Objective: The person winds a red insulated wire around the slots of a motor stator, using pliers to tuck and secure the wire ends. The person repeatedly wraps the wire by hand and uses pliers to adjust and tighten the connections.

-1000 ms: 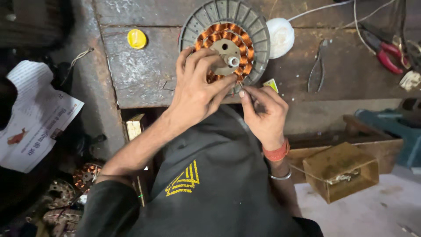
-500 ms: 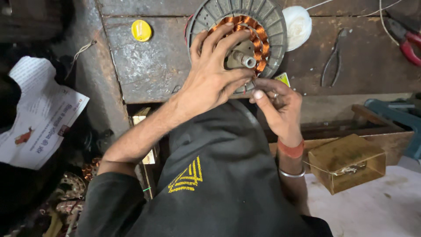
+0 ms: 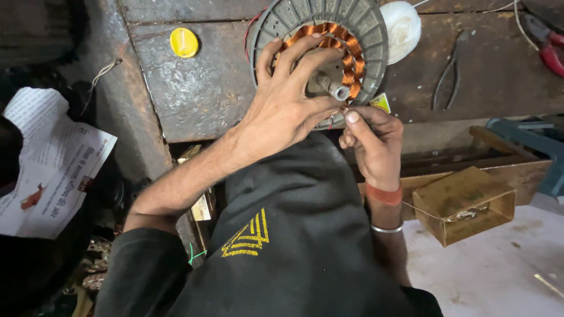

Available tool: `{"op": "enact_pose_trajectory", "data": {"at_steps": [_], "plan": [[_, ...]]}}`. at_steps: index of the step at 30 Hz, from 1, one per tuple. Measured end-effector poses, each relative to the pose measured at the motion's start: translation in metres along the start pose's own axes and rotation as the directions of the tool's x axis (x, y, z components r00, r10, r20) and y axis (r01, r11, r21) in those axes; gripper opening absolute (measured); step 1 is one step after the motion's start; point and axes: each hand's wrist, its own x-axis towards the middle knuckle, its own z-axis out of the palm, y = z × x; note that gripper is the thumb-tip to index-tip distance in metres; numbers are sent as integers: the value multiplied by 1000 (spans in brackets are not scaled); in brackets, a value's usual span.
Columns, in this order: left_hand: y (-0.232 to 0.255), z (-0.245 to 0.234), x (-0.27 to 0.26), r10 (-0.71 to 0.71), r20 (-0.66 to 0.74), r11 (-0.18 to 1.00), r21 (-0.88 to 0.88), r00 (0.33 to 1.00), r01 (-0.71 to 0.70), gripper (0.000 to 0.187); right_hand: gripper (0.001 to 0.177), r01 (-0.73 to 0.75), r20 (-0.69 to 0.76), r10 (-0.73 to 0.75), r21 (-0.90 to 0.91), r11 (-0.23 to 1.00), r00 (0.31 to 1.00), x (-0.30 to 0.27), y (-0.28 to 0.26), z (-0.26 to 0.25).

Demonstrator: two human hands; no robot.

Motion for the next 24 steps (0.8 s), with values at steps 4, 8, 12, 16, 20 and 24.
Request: {"op": "enact_pose_trajectory", "data": {"at_steps": [4, 8, 12, 16, 20, 24], "plan": [[1, -2, 2, 2, 17, 1000, -5, 1000, -2, 17, 12, -29, 31, 28, 28, 999, 999, 2, 1, -3], [2, -2, 6, 5, 27, 1000, -5, 1000, -5, 16, 12, -79, 47, 75, 87, 993, 996, 3, 1, -3], [4, -2, 9, 13, 31, 1000, 4, 999, -13, 14, 12, -75, 52, 71, 85, 994, 996, 2, 1, -4], [4, 0, 10, 36, 10, 999, 40, 999, -36, 15, 13, -72, 55, 67, 94, 993, 996, 0, 2, -6], [5, 4, 11, 57, 12, 996, 61, 998, -58, 17, 13, -21, 4, 21, 3, 1000, 1000, -7, -5, 0], [5, 5, 14, 83, 20, 991, 103, 996, -85, 20, 10, 116, -47, -152, -439, 891, 987, -19, -26, 13]]}}
